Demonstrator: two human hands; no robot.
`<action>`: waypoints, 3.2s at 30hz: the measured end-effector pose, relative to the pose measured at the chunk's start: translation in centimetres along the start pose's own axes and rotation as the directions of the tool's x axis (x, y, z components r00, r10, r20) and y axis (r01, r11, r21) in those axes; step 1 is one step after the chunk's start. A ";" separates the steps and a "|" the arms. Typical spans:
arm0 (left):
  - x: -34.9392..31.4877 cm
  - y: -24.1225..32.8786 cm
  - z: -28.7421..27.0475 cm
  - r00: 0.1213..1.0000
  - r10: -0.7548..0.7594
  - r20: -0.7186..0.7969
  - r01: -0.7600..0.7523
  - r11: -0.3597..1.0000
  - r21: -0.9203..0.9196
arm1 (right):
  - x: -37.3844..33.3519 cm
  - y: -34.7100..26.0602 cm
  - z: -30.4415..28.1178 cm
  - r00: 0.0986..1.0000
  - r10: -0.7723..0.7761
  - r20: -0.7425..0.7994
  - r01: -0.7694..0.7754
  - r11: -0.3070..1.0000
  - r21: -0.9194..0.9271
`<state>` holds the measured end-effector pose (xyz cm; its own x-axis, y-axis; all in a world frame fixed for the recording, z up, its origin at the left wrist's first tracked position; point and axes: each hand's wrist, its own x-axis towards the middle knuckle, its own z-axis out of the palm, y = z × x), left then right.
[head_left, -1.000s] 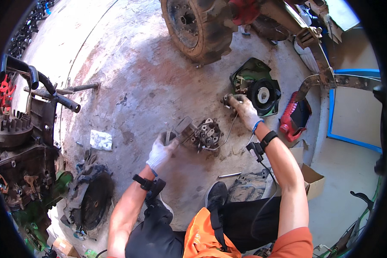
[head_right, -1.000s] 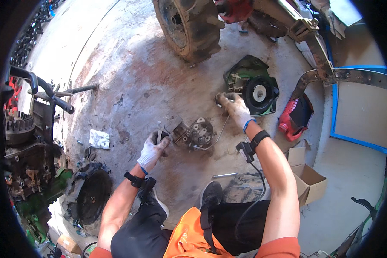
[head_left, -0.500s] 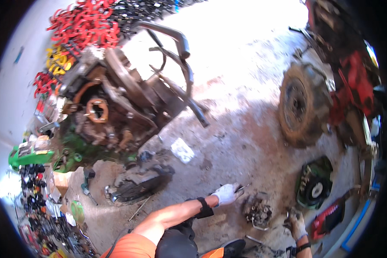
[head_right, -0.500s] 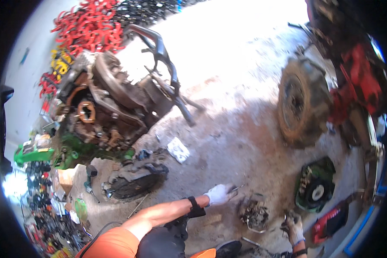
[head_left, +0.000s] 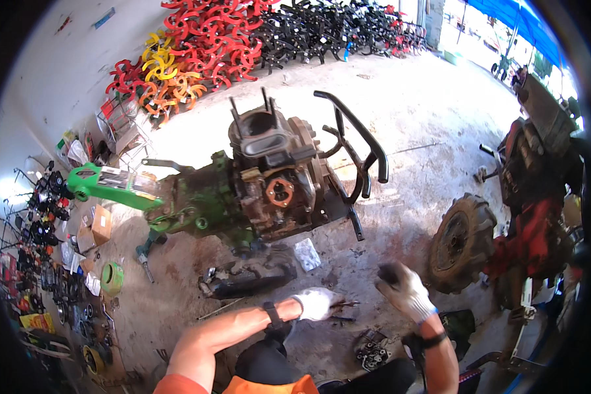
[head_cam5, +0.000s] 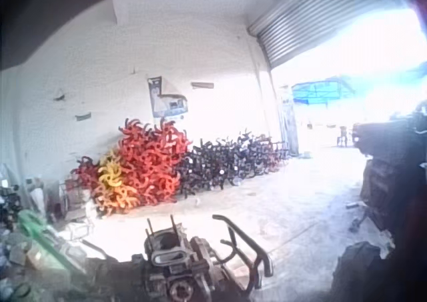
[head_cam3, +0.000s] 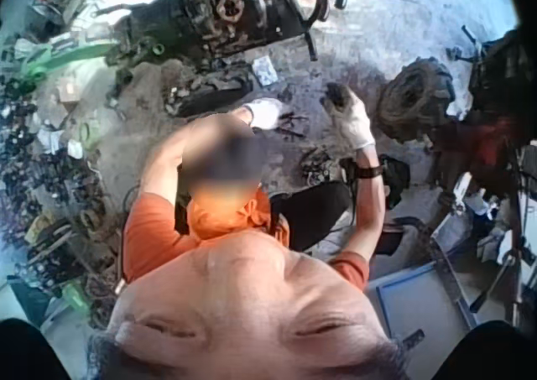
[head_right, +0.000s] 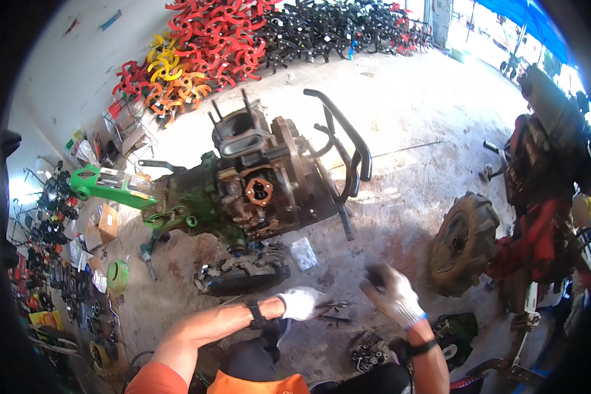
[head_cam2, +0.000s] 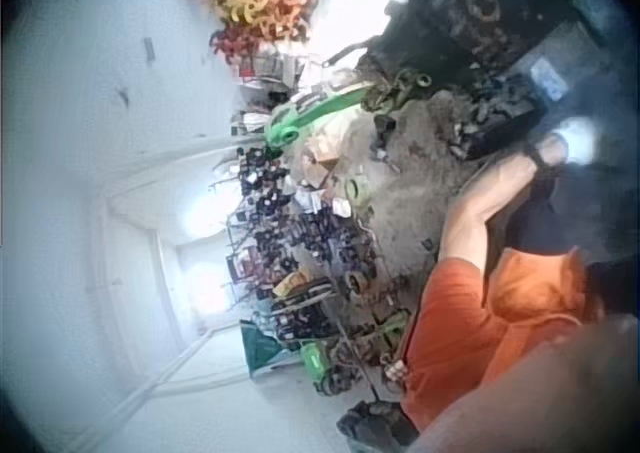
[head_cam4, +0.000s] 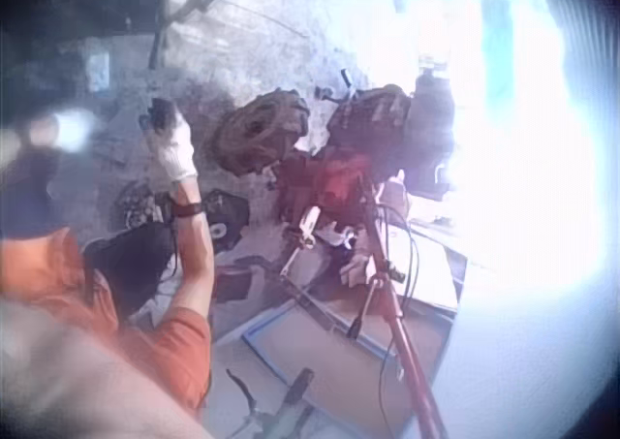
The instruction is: The person disassembles a small engine mounted on a green frame. They remove bolts and detach the cylinder head, then separate the crankcase halves and extract the crankshaft and internal components, placing parts on the floor.
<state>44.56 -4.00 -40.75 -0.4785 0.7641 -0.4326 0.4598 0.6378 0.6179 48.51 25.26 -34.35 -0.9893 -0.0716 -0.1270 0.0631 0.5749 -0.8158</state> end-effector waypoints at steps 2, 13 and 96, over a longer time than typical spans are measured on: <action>-3.2 2.9 -3.9 0.999 0.020 -0.028 -0.016 0.990 0.137 | 3.7 -6.9 0.7 0.981 -0.185 -0.063 0.188 0.981 0.056; -12.3 11.8 -9.3 0.964 -0.015 -0.266 0.069 0.978 0.195 | 15.6 -25.1 1.7 0.854 -0.497 -0.150 0.453 0.855 -0.254; -7.1 5.4 -9.5 0.903 -0.170 -0.394 0.231 0.966 0.113 | -3.3 11.5 -1.2 0.890 0.451 -0.057 -0.089 0.296 0.951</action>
<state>43.35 -6.88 -28.15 -0.8051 0.5439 -0.2369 0.4187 0.8038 0.4226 52.40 33.09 -42.66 -0.8600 0.2422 -0.4492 0.2321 -0.5983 -0.7670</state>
